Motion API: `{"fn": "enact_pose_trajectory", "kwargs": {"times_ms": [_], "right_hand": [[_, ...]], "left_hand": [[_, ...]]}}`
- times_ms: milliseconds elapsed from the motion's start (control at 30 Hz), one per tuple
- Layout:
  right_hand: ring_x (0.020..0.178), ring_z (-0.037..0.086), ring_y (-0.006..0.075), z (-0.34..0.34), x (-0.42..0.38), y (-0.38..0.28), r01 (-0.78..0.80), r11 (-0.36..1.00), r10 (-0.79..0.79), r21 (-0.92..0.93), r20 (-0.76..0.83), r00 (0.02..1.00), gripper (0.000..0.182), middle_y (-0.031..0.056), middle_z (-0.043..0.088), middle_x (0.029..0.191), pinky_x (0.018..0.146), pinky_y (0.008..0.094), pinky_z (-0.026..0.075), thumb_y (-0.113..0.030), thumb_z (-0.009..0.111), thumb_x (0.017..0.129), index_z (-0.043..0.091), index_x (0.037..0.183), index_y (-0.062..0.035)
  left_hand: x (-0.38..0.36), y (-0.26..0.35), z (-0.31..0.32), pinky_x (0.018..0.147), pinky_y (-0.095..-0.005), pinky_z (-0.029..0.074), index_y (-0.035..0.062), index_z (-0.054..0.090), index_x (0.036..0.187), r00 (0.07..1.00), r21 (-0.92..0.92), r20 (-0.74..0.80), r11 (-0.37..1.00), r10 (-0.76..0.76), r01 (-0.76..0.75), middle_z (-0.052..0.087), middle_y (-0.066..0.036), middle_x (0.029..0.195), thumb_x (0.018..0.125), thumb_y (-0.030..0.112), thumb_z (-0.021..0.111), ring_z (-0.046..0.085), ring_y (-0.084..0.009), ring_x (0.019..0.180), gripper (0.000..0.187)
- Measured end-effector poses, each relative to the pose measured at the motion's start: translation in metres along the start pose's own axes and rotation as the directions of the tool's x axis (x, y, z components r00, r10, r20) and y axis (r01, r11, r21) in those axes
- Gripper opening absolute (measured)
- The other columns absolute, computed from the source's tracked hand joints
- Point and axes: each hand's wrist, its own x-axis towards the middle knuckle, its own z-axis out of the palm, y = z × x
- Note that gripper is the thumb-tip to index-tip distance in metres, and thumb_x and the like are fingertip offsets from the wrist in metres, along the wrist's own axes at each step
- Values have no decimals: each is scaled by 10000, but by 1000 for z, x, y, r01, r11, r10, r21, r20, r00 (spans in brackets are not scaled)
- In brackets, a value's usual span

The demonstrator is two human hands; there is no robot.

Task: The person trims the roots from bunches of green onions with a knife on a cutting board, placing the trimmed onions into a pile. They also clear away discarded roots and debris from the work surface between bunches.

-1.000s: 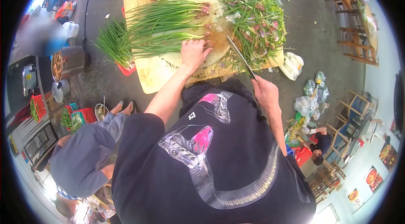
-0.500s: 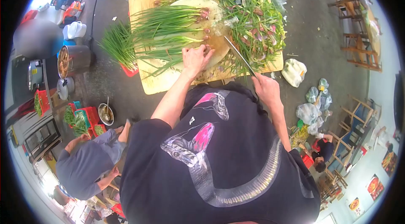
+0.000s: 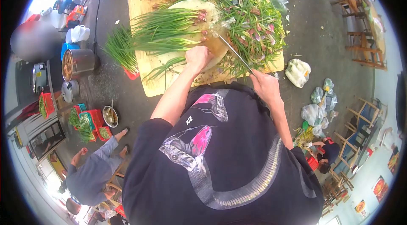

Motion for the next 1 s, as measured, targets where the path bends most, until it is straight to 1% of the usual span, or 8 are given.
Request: {"fn": "enact_pose_trajectory", "kwargs": {"times_ms": [167, 267, 367, 467, 667, 767, 867, 1000], "right_hand": [[833, 729, 426, 1, 2, 3, -6, 1000, 6, 8, 37, 999, 228, 202, 755, 902, 725, 524, 579, -245, 637, 1021, 731, 1122, -64], [840, 726, 431, -5, 5, 0, -6, 999, 5, 34, 33, 999, 224, 205, 751, 900, 730, 528, 578, -242, 639, 1018, 733, 1102, -57], [839, 722, 437, -5, 10, 0, 19, 998, -21, 66, 34, 999, 219, 212, 744, 882, 740, 536, 573, -238, 640, 1012, 736, 1072, -50], [821, 716, 443, -3, 21, 2, 79, 994, -86, 80, 92, 992, 223, 219, 734, 852, 746, 546, 565, -241, 640, 1003, 741, 1049, -47], [796, 710, 447, 2, 38, -4, 134, 991, -127, -10, 273, 954, 237, 229, 719, 808, 745, 554, 556, -258, 641, 991, 749, 1031, -51], [799, 715, 441, 10, 44, -3, 136, 990, -124, -23, 286, 950, 243, 231, 725, 815, 744, 552, 558, -263, 643, 993, 757, 1050, -56], [804, 721, 436, 13, 51, -2, 140, 990, -128, -27, 251, 959, 253, 229, 736, 833, 742, 546, 563, -264, 642, 999, 763, 1086, -59], [817, 727, 432, 17, 53, -6, 159, 987, -153, -5, 229, 961, 258, 221, 749, 862, 745, 532, 572, -254, 639, 1004, 763, 1122, -61]], "left_hand": [[-16, -12, 9, 733, -505, 618, 85, 794, 1003, 991, -21, -112, 997, 74, -77, 762, -199, 805, 978, 349, 635, 769, -393, 782, 309], [-31, -14, -2, 701, -504, 605, 111, 779, 1068, 980, -34, -154, 991, 124, -130, 754, -174, 777, 957, 347, 700, 756, -388, 737, 273], [-40, -29, -7, 723, -500, 590, 124, 782, 1070, 935, -104, -271, 958, 230, -266, 769, -138, 837, 910, 330, 769, 747, -377, 757, 261], [-44, -45, -3, 756, -459, 579, 109, 794, 1075, 918, -66, -293, 952, 268, -299, 772, -130, 926, 883, 283, 825, 743, -341, 858, 262], [-58, -50, 33, 832, -421, 562, 101, 769, 1111, 907, -234, -410, 949, 100, -211, 775, -91, 1003, 869, 226, 838, 733, -302, 936, 281], [-66, -42, 25, 866, -421, 556, 92, 754, 1110, 890, -254, -447, 940, 96, -229, 775, -90, 1015, 868, 208, 839, 730, -313, 971, 282], [-67, -56, 38, 867, -438, 557, 83, 747, 1084, 818, -194, -556, 935, 145, -298, 770, -115, 1029, 878, 177, 826, 721, -338, 988, 240], [-67, -54, 41, 855, -460, 557, 72, 736, 1053, 889, -330, -452, 912, 72, -242, 751, -134, 1003, 882, 135, 802, 710, -358, 960, 194]]}}
